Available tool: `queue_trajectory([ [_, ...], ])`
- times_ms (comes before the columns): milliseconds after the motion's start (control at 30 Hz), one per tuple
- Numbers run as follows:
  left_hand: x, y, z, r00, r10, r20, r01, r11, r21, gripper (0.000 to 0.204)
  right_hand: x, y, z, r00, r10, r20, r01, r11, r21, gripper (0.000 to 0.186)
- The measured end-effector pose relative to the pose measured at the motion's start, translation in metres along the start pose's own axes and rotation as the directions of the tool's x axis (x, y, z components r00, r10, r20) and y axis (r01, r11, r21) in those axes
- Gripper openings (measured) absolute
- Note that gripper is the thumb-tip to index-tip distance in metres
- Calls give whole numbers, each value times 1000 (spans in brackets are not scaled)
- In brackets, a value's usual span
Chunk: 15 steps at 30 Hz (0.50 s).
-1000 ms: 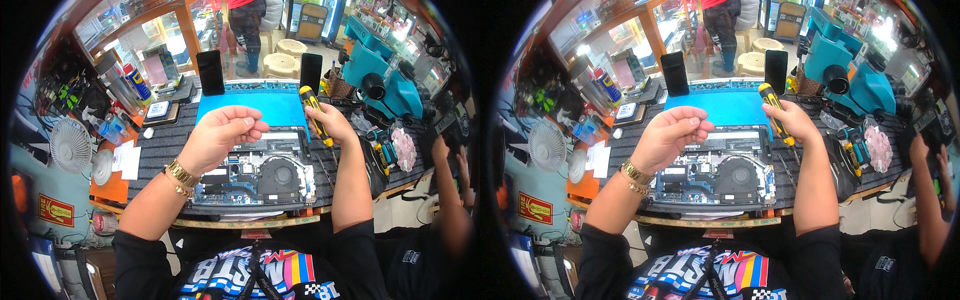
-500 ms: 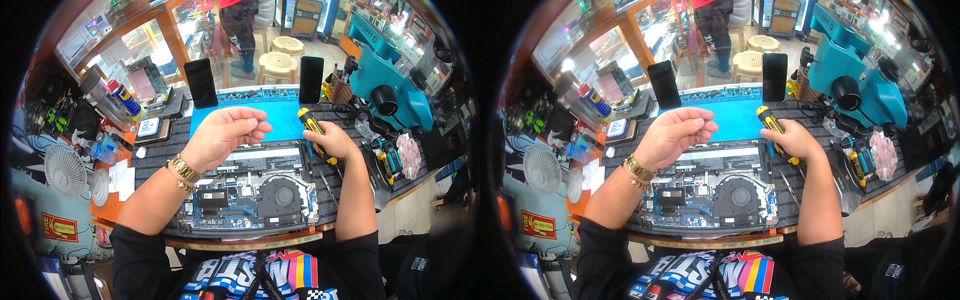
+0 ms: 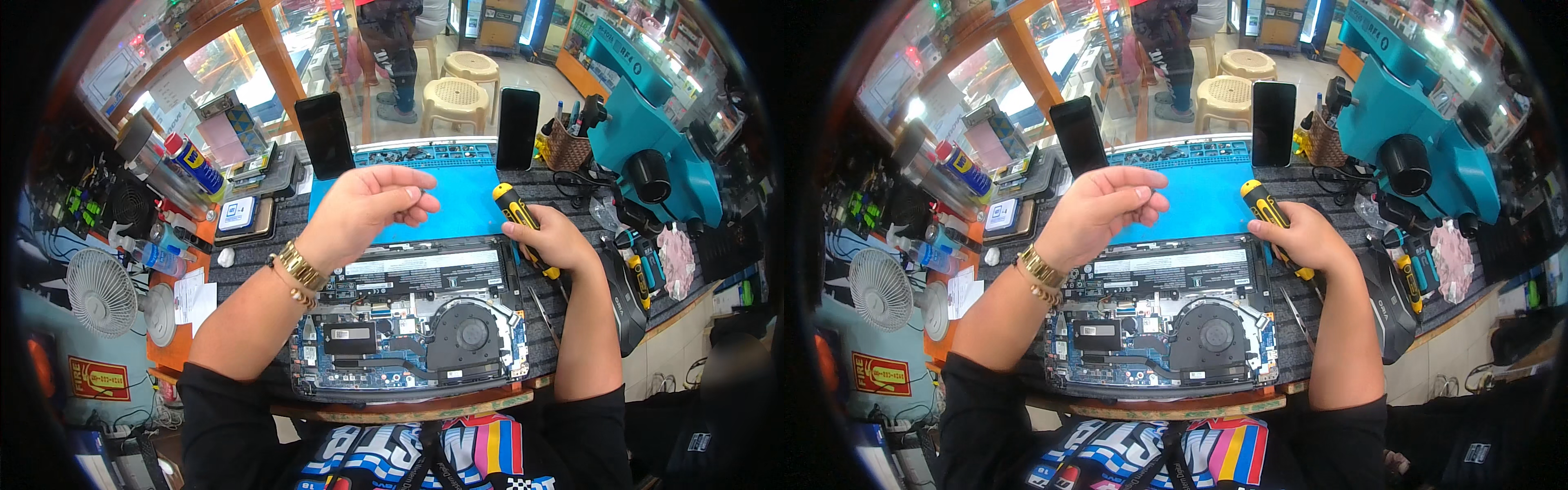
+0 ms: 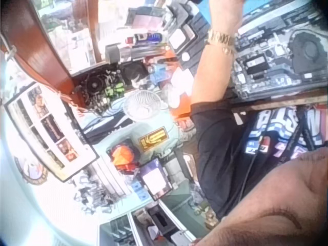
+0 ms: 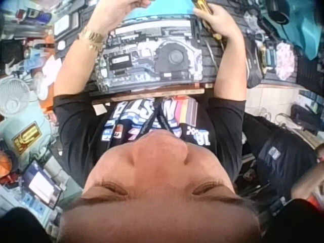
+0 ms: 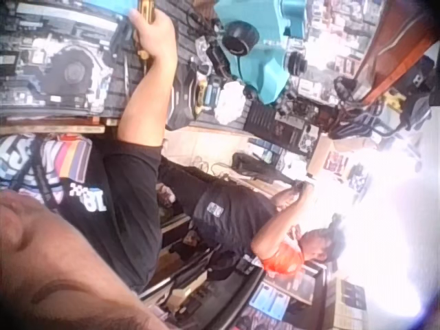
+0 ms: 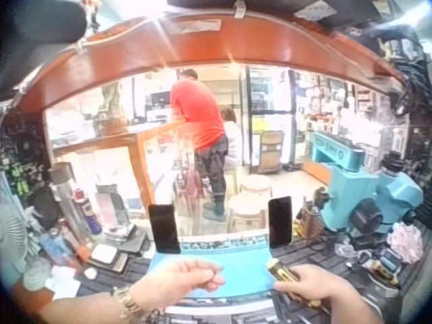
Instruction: The person uses a screwdriver to work on internal components of an open laptop on a repair bench, moving small wires and components with their hands and a tool.
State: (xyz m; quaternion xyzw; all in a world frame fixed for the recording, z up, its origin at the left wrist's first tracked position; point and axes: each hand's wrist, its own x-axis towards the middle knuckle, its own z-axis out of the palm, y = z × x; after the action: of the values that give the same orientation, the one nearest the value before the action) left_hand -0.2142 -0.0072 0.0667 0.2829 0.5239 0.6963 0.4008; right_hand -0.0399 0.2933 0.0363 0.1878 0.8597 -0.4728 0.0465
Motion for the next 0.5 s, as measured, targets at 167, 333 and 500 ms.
queue_trajectory([
  [167, 44, 5, -30, 970, 213, -117, -97, 782, 616, 26, -1, -1, 0, 1000, 22, 5, -22, 1000, -19, 45],
  [333, 87, 2, -46, 915, 404, -24, -134, 359, 924, 21, 1, -1, 1, 1000, 25, 11, -25, 1000, 11, 52],
  [500, 125, -16, -51, 897, 431, 103, -162, 103, 981, 18, 1, -3, 1, 998, 53, 27, -53, 999, -3, 45],
])
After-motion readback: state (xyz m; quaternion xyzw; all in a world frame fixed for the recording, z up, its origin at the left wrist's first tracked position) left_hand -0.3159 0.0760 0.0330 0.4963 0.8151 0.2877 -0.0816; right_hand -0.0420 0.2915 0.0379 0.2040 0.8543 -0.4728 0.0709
